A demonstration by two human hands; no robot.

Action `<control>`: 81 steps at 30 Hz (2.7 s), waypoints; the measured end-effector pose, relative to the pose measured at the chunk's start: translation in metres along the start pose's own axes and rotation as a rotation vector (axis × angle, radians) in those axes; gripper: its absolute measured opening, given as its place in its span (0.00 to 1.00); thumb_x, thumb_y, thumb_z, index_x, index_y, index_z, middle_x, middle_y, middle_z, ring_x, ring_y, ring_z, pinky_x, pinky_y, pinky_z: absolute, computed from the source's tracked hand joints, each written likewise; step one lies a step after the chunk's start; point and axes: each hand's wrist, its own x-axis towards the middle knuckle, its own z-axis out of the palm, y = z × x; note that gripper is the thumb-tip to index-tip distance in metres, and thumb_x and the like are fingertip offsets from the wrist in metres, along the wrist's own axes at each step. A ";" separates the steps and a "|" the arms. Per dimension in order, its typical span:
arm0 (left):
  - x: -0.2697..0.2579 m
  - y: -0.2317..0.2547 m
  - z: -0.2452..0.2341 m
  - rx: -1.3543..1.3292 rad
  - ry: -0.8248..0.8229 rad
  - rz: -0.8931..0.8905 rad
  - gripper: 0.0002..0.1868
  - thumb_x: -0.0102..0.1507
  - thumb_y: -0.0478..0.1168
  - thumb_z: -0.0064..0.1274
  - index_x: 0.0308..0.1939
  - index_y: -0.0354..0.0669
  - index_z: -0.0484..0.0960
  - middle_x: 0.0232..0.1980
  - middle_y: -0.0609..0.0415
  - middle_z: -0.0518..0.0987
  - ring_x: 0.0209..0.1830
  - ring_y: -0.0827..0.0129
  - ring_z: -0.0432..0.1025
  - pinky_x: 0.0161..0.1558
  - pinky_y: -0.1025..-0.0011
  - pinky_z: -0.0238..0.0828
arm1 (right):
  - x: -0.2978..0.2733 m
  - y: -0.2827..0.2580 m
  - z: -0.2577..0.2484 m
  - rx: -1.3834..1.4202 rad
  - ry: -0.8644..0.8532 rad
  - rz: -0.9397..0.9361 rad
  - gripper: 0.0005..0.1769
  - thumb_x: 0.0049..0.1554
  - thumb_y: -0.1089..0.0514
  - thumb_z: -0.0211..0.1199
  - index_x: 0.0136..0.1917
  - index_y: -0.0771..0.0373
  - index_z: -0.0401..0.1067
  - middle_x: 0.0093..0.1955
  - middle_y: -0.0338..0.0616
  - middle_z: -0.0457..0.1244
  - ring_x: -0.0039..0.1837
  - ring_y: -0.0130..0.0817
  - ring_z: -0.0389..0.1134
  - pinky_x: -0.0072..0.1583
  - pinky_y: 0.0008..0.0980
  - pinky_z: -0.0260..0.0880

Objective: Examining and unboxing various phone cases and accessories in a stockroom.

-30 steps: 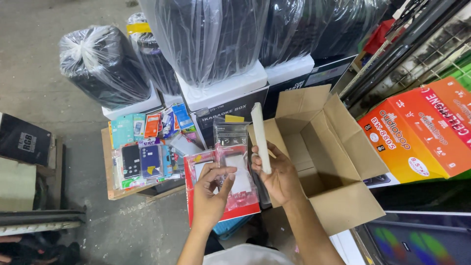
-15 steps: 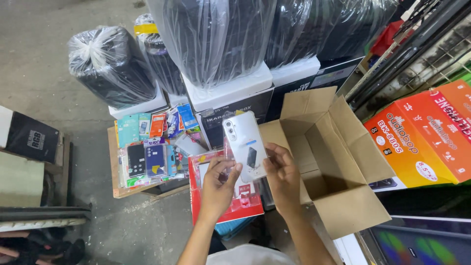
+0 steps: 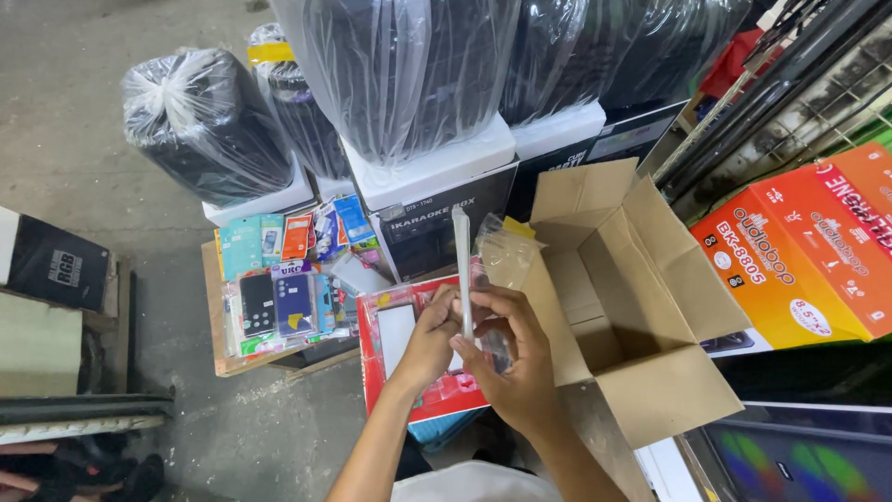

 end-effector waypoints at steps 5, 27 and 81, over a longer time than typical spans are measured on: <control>0.000 -0.011 -0.006 0.029 -0.033 0.082 0.15 0.63 0.22 0.38 0.48 0.34 0.77 0.48 0.55 0.69 0.48 0.71 0.67 0.56 0.75 0.64 | 0.000 0.002 0.001 0.057 0.012 0.037 0.26 0.54 0.66 0.69 0.65 0.67 0.68 0.66 0.45 0.60 0.57 0.29 0.68 0.56 0.28 0.73; -0.039 0.037 -0.006 0.494 0.214 0.132 0.06 0.67 0.36 0.55 0.42 0.34 0.81 0.47 0.55 0.70 0.40 0.73 0.65 0.41 0.77 0.62 | -0.014 0.086 -0.013 0.468 0.094 0.448 0.24 0.59 0.70 0.59 0.69 0.71 0.65 0.60 0.50 0.67 0.63 0.32 0.68 0.66 0.32 0.68; -0.012 -0.097 -0.041 1.189 0.320 -0.241 0.19 0.55 0.32 0.58 0.49 0.29 0.75 0.43 0.32 0.80 0.44 0.38 0.77 0.47 0.51 0.75 | -0.036 0.204 0.012 -0.636 -0.087 0.151 0.29 0.52 0.56 0.70 0.64 0.61 0.64 0.56 0.56 0.63 0.58 0.55 0.66 0.57 0.49 0.68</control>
